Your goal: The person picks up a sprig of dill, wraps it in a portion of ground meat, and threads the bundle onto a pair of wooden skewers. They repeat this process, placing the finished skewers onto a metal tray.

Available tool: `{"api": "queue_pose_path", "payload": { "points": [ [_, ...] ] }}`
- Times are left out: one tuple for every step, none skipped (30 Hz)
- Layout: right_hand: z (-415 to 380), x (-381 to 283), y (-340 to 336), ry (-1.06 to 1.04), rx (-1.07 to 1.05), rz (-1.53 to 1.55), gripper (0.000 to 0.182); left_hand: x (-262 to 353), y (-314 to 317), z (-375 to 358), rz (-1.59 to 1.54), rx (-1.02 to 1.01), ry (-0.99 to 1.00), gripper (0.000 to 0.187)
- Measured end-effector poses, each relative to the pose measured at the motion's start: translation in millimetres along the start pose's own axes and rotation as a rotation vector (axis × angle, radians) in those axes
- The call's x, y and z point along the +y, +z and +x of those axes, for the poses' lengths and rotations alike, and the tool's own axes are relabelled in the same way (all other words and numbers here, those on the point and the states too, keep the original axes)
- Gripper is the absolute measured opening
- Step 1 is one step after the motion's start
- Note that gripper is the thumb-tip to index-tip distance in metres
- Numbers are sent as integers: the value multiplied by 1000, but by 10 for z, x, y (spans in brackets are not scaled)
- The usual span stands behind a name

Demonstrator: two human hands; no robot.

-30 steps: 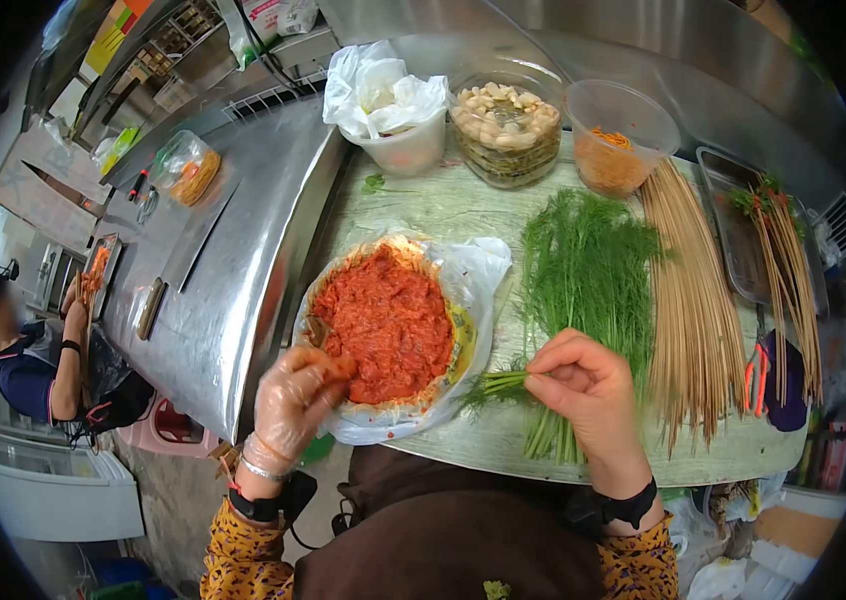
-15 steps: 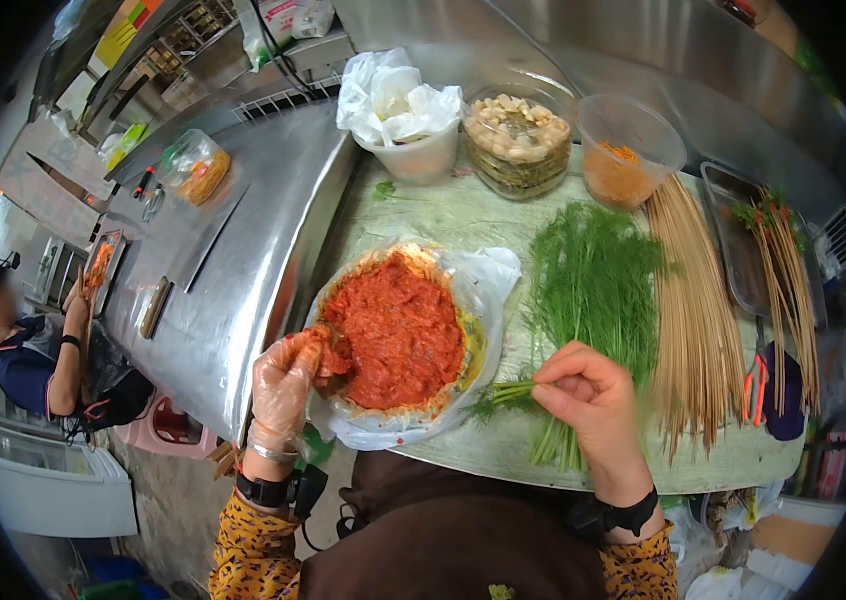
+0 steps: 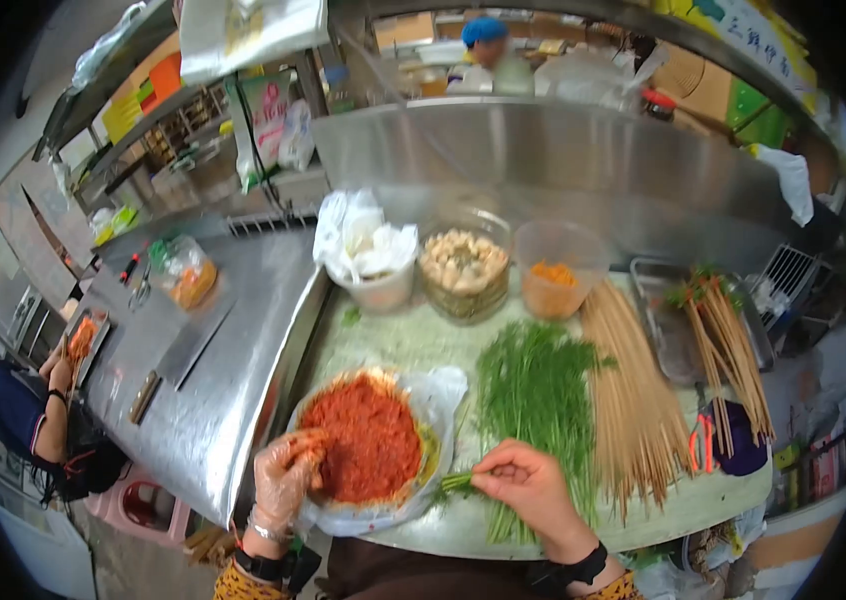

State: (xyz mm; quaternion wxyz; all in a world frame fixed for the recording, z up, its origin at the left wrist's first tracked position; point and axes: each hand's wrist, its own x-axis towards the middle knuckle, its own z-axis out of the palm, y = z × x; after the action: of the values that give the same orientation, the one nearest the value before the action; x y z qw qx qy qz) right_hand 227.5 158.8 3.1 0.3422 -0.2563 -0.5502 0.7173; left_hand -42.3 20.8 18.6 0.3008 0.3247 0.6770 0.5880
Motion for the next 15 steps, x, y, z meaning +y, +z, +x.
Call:
{"api": "queue_pose_path", "payload": {
  "points": [
    [7,1,10,-7,6,25,12,-42,22,5,-89,19,-84,15],
    [13,5,12,-29,3,16,12,-64,57,-17,-192,39,-129,16],
    [12,13,16,-50,9,-11,12,-78,75,-9,-138,3,-8,15],
    [14,3,19,-65,16,-38,12,-98,89,3,-84,-31,106,15],
    [12,-30,22,-84,12,-89,11,-111,104,20,-93,-30,110,15],
    [16,-87,33,-80,11,-97,11,-127,117,28,-13,-26,239,14],
    [30,-170,50,-96,13,-171,11,-131,130,11,70,-21,360,13],
    [44,-251,70,-104,13,-242,11,-106,136,7,64,-19,341,13],
    [67,-335,94,-117,6,-283,11,-23,143,28,200,-15,445,13],
    [100,-429,142,-164,-14,-325,12,24,147,32,339,-15,542,12],
    [146,-471,185,-231,-42,-336,11,-12,184,27,254,5,443,11],
    [198,-501,235,-297,-74,-345,10,49,218,-3,238,8,315,10],
    [200,-516,338,-239,-93,-344,10,39,262,-70,89,-19,150,10],
    [254,-614,435,-288,-221,-439,10,61,321,-47,-63,-54,28,12],
    [282,-659,518,-339,-346,-534,9,-74,333,-46,-220,-130,-49,14]
  ]
}}
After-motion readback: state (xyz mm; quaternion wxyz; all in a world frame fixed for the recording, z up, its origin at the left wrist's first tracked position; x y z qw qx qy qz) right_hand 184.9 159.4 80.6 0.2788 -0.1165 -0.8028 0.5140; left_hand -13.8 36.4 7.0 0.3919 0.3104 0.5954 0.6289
